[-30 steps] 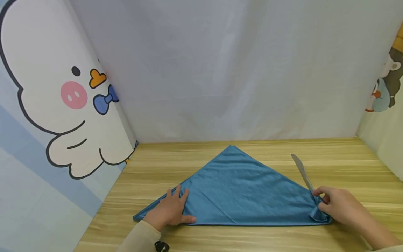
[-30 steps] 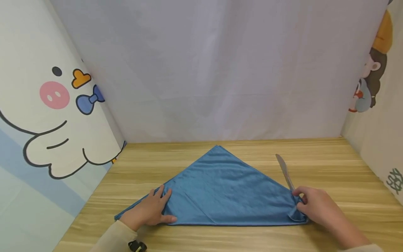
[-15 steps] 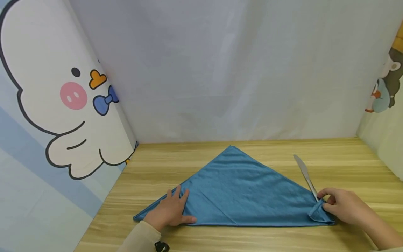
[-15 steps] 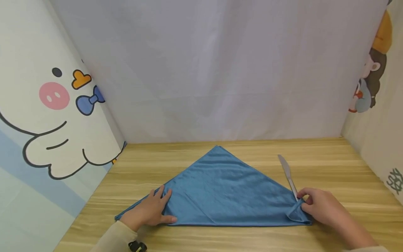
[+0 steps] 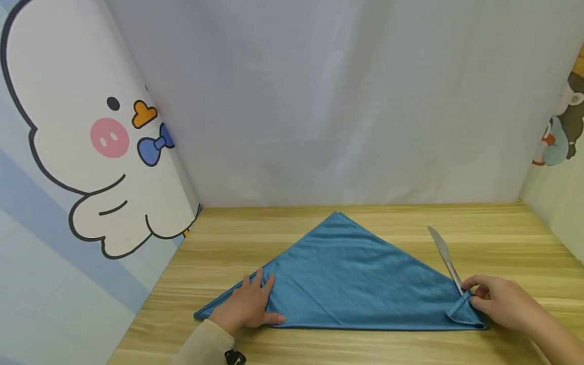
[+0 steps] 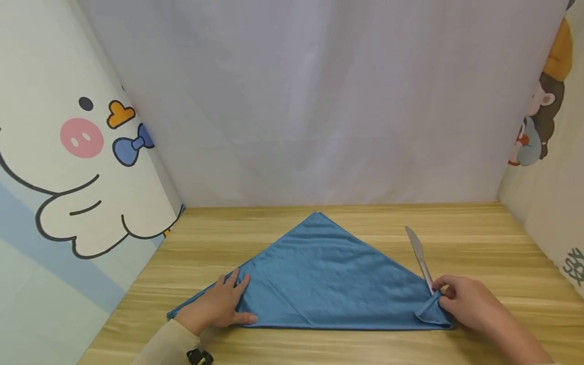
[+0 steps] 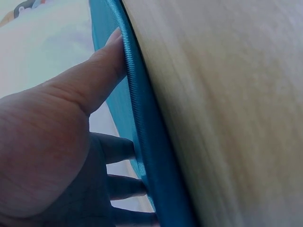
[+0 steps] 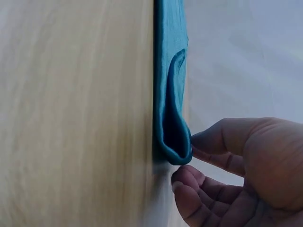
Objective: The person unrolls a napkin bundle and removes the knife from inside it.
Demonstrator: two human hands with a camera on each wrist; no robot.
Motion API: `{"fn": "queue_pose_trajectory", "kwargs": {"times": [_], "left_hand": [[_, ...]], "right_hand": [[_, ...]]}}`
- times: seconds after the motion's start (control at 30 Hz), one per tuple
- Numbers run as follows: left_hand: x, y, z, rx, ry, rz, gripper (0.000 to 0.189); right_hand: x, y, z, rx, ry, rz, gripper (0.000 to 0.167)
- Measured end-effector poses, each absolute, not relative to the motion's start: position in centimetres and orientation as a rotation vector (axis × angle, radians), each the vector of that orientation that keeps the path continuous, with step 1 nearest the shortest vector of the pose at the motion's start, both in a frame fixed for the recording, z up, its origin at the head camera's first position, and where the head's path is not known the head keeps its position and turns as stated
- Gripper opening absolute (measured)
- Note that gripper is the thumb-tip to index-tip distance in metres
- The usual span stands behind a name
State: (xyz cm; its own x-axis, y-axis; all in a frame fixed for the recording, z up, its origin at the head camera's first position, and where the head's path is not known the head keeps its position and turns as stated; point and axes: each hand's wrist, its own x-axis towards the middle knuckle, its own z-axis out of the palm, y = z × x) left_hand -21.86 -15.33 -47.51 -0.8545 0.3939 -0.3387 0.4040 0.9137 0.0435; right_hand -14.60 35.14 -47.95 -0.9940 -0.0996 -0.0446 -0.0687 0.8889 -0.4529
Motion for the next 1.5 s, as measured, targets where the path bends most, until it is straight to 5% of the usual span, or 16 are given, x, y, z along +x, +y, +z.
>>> {"fn": "queue_pose_trajectory", "kwargs": {"times": [0.5,0.87,1.33,1.5], "left_hand": [[-21.8,-15.4,-47.6,0.549,2.691,0.011,0.1],[-21.7,-15.3,-47.7,0.561,2.696,-0.005,0.1],[-21.9,-15.5,-48.0,0.559,2.703,-0.002,0.101],[-22.0,-15.4,-47.8,0.558,2.705,0.008,0.101]], "right_hand": [[-14.1,33.0,-48.5,-0.358,3.035,-0.661,0.025],[-13.7,33.9,-49.3,-0.287,3.04,-0.624,0.02],[-13.1,34.8,-49.1,-0.193,3.047,-0.612,0.035],[-12.9,35.9,-48.9,-0.158,3.008,-0.552,0.026]]}}
